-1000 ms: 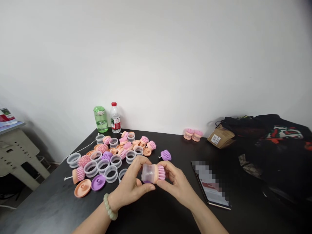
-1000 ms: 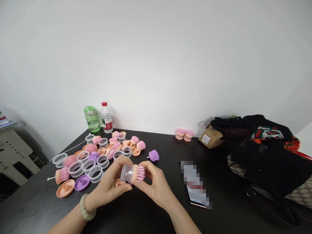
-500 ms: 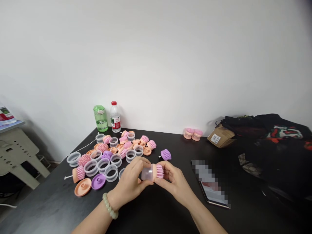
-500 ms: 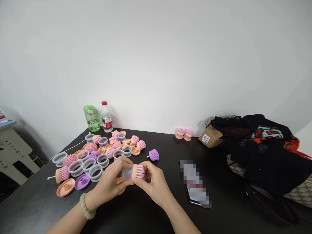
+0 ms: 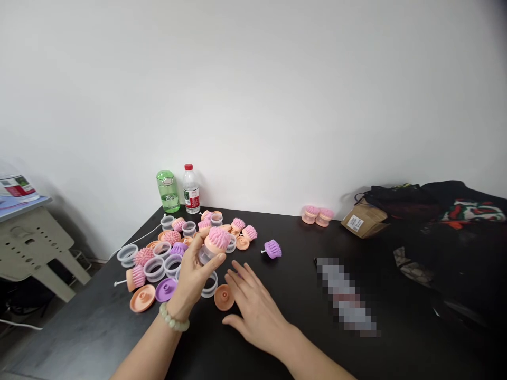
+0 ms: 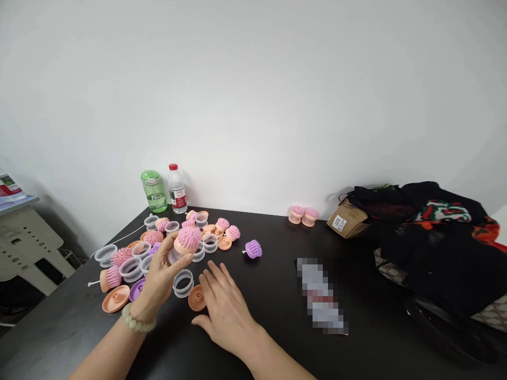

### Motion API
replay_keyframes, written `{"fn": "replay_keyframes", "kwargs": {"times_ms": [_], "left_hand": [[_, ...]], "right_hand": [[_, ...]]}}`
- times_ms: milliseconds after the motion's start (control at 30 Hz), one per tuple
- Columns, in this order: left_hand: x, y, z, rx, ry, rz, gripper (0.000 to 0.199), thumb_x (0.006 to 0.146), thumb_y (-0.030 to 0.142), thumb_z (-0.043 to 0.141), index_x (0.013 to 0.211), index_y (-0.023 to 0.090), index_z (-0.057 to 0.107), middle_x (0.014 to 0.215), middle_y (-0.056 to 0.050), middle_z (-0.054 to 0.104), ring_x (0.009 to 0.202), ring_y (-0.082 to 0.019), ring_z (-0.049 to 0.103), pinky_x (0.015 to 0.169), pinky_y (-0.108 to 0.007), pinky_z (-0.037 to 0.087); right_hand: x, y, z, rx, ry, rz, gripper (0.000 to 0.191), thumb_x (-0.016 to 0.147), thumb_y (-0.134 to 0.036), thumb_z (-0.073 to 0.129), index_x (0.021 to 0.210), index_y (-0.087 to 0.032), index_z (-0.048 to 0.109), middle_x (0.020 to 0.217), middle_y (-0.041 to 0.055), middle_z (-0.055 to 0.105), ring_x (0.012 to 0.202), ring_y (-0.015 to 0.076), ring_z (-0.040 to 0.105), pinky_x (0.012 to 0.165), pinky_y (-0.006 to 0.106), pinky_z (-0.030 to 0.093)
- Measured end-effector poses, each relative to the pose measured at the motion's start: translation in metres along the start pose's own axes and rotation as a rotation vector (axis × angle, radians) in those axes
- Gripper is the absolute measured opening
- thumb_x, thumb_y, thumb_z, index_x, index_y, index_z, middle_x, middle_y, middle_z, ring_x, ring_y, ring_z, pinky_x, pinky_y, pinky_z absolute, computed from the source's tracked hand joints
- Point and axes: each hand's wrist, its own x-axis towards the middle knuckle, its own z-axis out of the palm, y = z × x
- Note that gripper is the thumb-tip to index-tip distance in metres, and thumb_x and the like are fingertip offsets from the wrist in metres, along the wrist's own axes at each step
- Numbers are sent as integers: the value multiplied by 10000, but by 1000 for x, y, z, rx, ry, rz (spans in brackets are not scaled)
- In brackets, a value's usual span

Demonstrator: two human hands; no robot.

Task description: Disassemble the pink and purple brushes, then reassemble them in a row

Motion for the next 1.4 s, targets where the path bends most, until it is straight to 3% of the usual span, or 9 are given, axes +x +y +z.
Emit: {"fn": "replay_keyframes", "kwargs": {"times_ms": [67,167,267,467,633,800,1000,1400], "left_hand": [[-1,-2,4,-67,-21,-53,467,754,347,780,1169,223,604,1161,-53,670,1137,-275,610,960,-365,476],[-2,-3,10,-126,-36,-118,534,695,324,825,1158,204,588,1166,-66,666,1156,-277,606,981,-382,477],[-2,-5,13,-152,-42,-152,563,634,311,860,1111,198,582,1115,-58,654,1090,-259,618,921,-358,502],[-1,-5,15,-363,-115,-231,557,583,243,898,1039,214,580,984,-9,627,866,-166,607,728,-245,483],[-3,-3,17,-418,-240,-326,534,571,230,913,981,210,571,898,13,602,795,-135,553,692,-226,445],[-6,-5,19,-324,-371,-324,547,555,241,922,973,209,571,903,19,566,789,-135,506,663,-224,423],[-7,-4,19,-326,-391,-366,567,554,283,926,983,209,563,901,14,567,798,-144,503,671,-239,421],[-11,-3,21,-462,-384,-439,512,597,338,915,971,189,599,869,3,598,794,-137,538,695,-242,445]], "right_hand": [[1,-3,10,-48,-56,-25,721,771,-308,818,1364,-35,512,1329,263,612,1418,423,369,1156,654,304],[-1,-6,14,-35,-98,-33,473,847,-248,732,1265,-84,583,1206,194,684,1392,373,425,1183,603,291],[-3,-10,2,52,-92,-33,290,845,-150,658,1131,-110,623,1122,160,677,1332,352,473,1148,525,385],[-5,-3,-33,227,55,186,516,768,-41,559,1264,-162,485,1191,143,558,1114,281,587,971,447,540],[-6,11,-44,214,180,298,500,818,-55,507,1292,-212,474,1186,119,517,1089,264,595,947,453,544],[-5,8,-48,318,278,333,469,802,-97,575,1248,-232,520,1171,93,520,1040,237,625,926,415,570],[-4,6,-48,554,360,333,414,809,-153,634,1216,-215,591,1170,96,518,1016,214,652,849,336,617],[-5,15,-42,527,473,235,487,814,-178,741,1286,-255,651,1200,91,657,975,220,704,831,321,631]]}}
